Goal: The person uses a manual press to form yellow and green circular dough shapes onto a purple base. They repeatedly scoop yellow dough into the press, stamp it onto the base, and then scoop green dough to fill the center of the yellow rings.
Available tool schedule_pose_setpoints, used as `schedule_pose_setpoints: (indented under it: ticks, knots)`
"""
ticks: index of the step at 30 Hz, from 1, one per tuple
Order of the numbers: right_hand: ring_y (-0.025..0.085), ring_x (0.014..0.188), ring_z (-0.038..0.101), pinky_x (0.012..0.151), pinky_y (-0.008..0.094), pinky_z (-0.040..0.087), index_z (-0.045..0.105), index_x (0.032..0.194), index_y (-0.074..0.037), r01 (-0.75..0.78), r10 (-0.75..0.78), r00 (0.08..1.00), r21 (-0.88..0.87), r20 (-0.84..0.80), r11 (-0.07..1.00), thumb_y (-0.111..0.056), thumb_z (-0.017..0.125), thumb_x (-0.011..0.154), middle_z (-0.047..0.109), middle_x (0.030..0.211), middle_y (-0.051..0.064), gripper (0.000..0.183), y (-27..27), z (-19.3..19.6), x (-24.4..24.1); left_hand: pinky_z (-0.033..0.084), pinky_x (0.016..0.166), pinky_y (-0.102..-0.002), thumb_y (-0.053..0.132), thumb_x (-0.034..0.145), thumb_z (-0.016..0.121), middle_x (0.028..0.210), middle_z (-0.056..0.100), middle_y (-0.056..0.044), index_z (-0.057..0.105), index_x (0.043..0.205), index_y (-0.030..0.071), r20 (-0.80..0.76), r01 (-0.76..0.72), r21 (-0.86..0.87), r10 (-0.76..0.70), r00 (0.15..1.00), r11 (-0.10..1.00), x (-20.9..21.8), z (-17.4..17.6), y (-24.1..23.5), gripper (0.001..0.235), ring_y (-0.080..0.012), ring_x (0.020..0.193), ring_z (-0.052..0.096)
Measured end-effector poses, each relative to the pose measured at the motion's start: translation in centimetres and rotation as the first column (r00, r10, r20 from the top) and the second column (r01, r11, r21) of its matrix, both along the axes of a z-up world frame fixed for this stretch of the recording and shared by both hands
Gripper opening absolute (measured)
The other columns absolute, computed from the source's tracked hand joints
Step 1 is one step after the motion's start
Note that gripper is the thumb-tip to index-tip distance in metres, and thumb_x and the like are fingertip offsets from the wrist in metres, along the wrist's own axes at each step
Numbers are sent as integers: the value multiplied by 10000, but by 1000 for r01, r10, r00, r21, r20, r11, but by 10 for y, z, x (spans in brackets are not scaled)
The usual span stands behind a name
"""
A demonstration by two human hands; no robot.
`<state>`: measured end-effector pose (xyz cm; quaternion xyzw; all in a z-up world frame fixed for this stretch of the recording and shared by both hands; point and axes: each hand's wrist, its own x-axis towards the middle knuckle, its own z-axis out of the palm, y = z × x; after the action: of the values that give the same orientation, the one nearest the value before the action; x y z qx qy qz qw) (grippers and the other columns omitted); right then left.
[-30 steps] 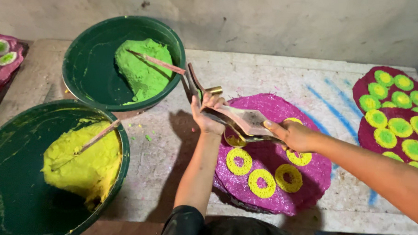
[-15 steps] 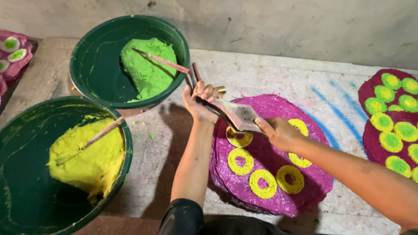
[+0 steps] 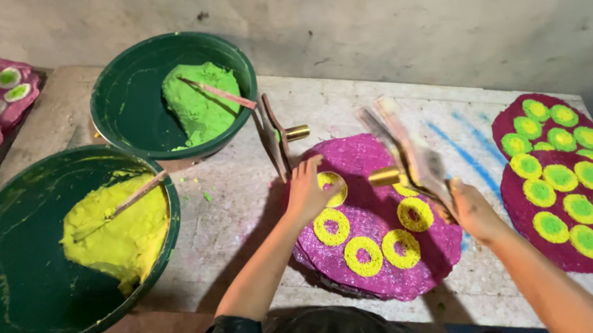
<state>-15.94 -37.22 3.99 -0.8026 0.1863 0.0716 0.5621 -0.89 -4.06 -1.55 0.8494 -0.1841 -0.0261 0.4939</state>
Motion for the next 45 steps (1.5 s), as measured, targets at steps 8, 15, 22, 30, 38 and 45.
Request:
schedule_pose_setpoints:
  ticks: [8, 15, 22, 30, 38, 45]
  knots:
    - [164, 638, 500, 569, 326, 401, 600, 1049, -15, 172, -300, 932, 480, 203, 860, -893, 338, 838, 528, 778, 35, 940, 5, -30, -103, 299, 1122, -572, 501, 685, 870, 1385, 488, -195, 229, 1601, 60, 35, -31, 485, 17, 999, 874, -25, 18, -7, 1201, -364, 1335, 448]
    - [200, 625, 479, 552, 336, 344, 540, 1064, 21, 235, -471, 819, 559, 326, 795, -917, 375, 862, 517, 768, 76, 974, 16, -72, -178, 211, 1113, -632, 527, 612, 926, 1526, 328, -259, 144, 1576, 60, 207, -43, 467, -62, 976, 883, -46, 43, -41, 1327, -436, 1409, 310]
    - [171, 616, 440, 552, 310, 315, 572, 1098, 61, 265, -506, 782, 541, 364, 798, -875, 319, 915, 511, 742, 74, 987, 14, -99, -220, 354, 1138, -516, 435, 639, 936, 1517, 366, -201, 152, 1620, 89, -23, 22, 626, -10, 1000, 779, -41, 32, -39, 1302, -408, 1414, 334]
    - [169, 632, 470, 571, 311, 350, 582, 1049, 69, 352, -514, 767, 417, 385, 838, -796, 286, 963, 535, 732, 82, 918, 21, -99, -244, 341, 1155, -539, 346, 689, 919, 1477, 392, -220, 241, 1583, 38, 124, -2, 452, -61, 990, 892, -57, 44, -46, 1163, -421, 1351, 374]
    - [162, 605, 642, 559, 322, 517, 660, 1082, 31, 70, -100, 916, 91, 389, 993, -479, 644, 904, 669, 690, 63, 541, 59, -16, -208, 177, 1103, -683, 416, 630, 902, 1457, 388, -245, 380, 1435, 0, 250, 613, 286, -675, 695, 737, -144, 133, -66, 1045, -395, 1394, 290]
    - [285, 675, 624, 578, 385, 465, 644, 910, -58, -128, 819, 422, -869, 389, 478, -680, 749, 789, 610, 770, 76, 643, 93, 155, -167, 412, 839, -532, 329, 753, 763, 1075, 596, -197, 580, 1200, 52, -68, 950, 221, -969, 239, 219, -174, 176, -8, 557, -377, 1014, 567]
